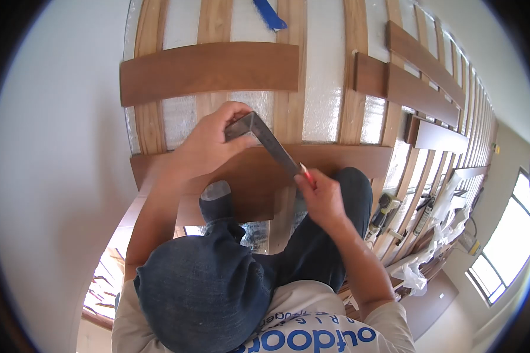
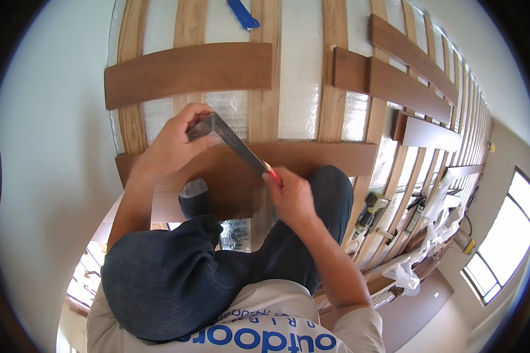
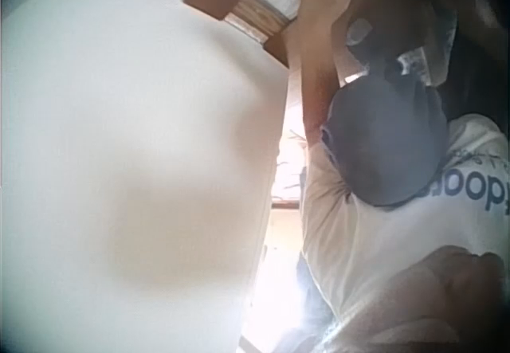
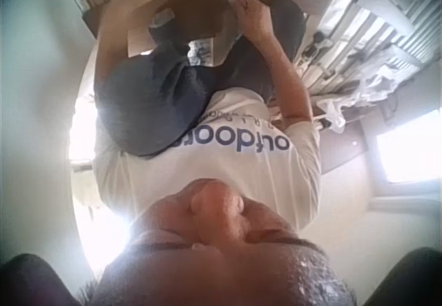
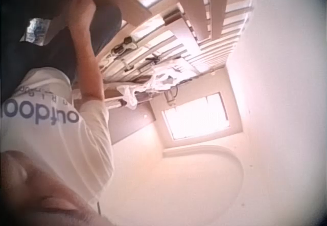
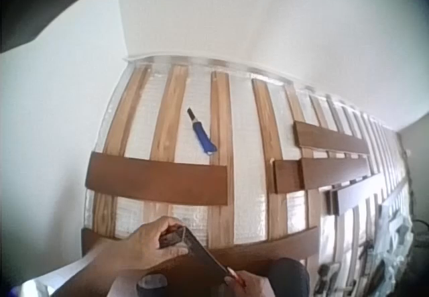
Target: The person installs wooden floorboards by aligning them on a subfloor, securing them using a nail gun, and marking measurements with a pencil and L-square tool.
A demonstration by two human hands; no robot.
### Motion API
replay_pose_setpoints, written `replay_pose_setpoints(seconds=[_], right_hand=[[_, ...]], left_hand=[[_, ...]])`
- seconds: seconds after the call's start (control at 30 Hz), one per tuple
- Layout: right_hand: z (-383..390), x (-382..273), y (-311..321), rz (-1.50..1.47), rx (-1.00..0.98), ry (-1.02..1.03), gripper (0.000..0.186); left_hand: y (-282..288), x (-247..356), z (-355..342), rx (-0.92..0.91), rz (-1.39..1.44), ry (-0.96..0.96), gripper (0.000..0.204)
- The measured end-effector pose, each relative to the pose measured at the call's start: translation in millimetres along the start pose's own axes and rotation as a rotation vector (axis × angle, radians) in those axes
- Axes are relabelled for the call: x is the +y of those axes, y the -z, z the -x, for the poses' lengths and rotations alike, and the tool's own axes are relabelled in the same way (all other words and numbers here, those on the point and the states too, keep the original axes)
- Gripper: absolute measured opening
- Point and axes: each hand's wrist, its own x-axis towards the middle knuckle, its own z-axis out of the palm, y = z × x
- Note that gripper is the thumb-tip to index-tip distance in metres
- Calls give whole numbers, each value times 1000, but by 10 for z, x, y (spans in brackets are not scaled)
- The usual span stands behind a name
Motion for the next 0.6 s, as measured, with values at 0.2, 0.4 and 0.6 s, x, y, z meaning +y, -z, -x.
replay_pose_setpoints(seconds=[0.2,0.4,0.6], right_hand=[[363,264,-575,-49,-198,-170,26],[162,374,-310,-276,155,-163,28],[-73,770,-167,-337,258,-198,37]], left_hand=[[-243,-665,-50,-84,-627,-87,45],[-399,-1101,14,18,-688,-328,39],[-470,-1162,53,59,-779,-343,39]])
